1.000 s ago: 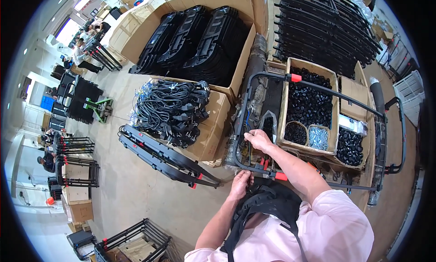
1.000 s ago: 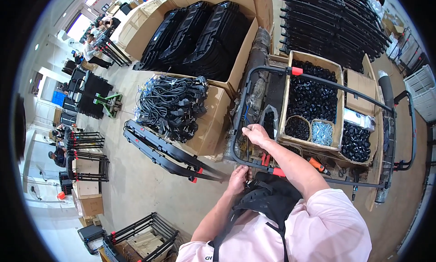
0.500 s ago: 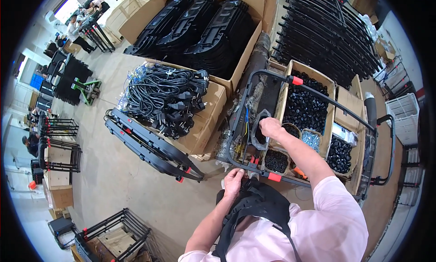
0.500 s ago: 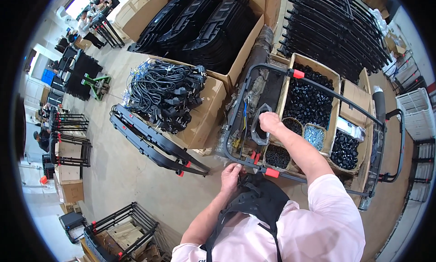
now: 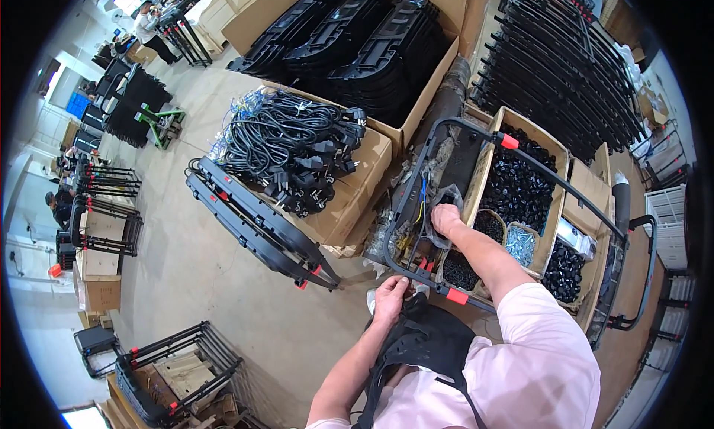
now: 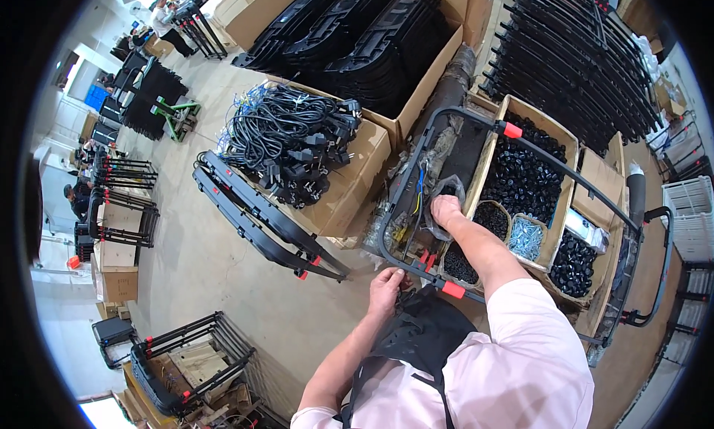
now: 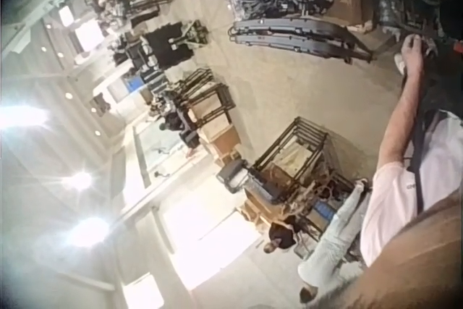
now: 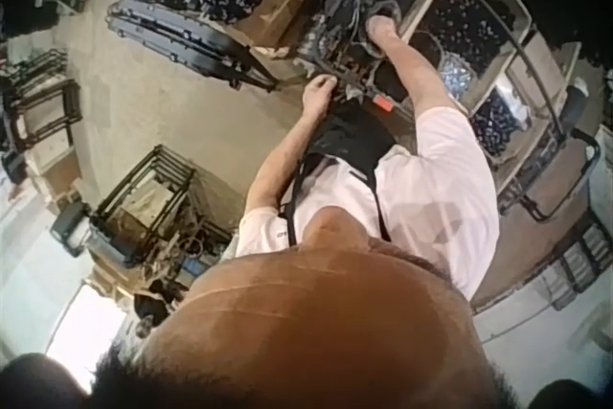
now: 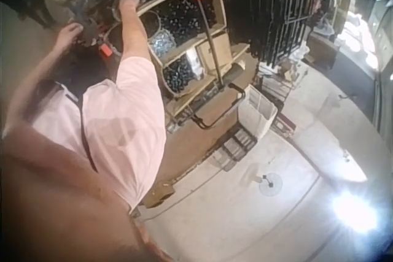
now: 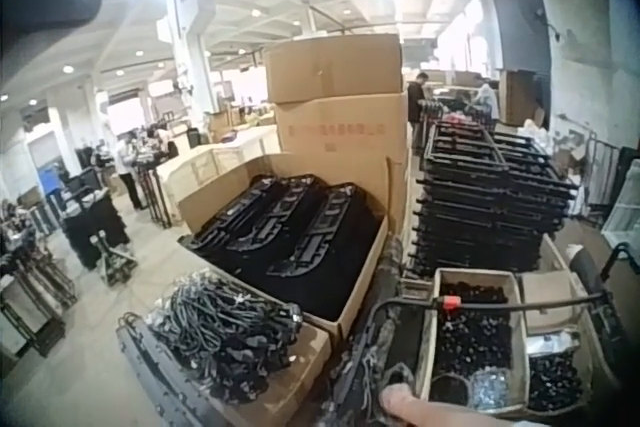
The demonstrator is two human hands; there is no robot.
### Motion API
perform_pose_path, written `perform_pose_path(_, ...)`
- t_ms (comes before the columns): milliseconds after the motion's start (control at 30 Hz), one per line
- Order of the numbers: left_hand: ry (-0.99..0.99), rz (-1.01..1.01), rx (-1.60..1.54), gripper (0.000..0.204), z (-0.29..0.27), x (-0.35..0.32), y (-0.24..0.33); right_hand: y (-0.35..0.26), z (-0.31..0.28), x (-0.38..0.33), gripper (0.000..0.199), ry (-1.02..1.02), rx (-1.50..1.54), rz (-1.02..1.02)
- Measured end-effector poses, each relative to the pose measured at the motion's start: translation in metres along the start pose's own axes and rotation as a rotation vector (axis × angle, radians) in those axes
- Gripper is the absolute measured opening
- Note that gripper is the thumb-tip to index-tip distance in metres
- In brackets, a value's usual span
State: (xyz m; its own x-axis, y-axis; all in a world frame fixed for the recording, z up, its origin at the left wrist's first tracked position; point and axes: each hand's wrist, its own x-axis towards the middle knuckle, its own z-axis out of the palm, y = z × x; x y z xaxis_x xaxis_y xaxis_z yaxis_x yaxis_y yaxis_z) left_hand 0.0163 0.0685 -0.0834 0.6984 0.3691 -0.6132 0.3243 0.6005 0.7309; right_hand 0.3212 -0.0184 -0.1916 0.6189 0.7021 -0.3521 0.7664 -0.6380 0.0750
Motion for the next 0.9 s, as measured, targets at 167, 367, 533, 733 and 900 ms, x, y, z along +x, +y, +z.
perform_pose_path(167,-0.021,-0.011,-0.021,0.019,0.004,-0.001,0.005,-0.003,0.004,-0.006,0.022,-0.141,-0.057,0.002)
perform_pose_path(367,-0.033,-0.008,-0.005,0.016,-0.009,0.003,-0.005,-0.016,-0.042,-0.013,0.025,-0.231,-0.044,0.051)
perform_pose_path(533,-0.038,-0.027,0.005,0.018,0.002,0.0,0.004,0.003,-0.056,-0.018,0.023,-0.209,-0.017,0.074)
perform_pose_path(733,-0.054,0.005,0.047,0.019,-0.001,0.0,0.007,0.015,-0.073,-0.025,0.032,-0.054,0.27,0.227)
perform_pose_path(900,-0.084,-0.008,0.037,0.019,-0.003,0.001,0.013,0.022,-0.077,-0.019,0.036,-0.045,0.322,0.182)
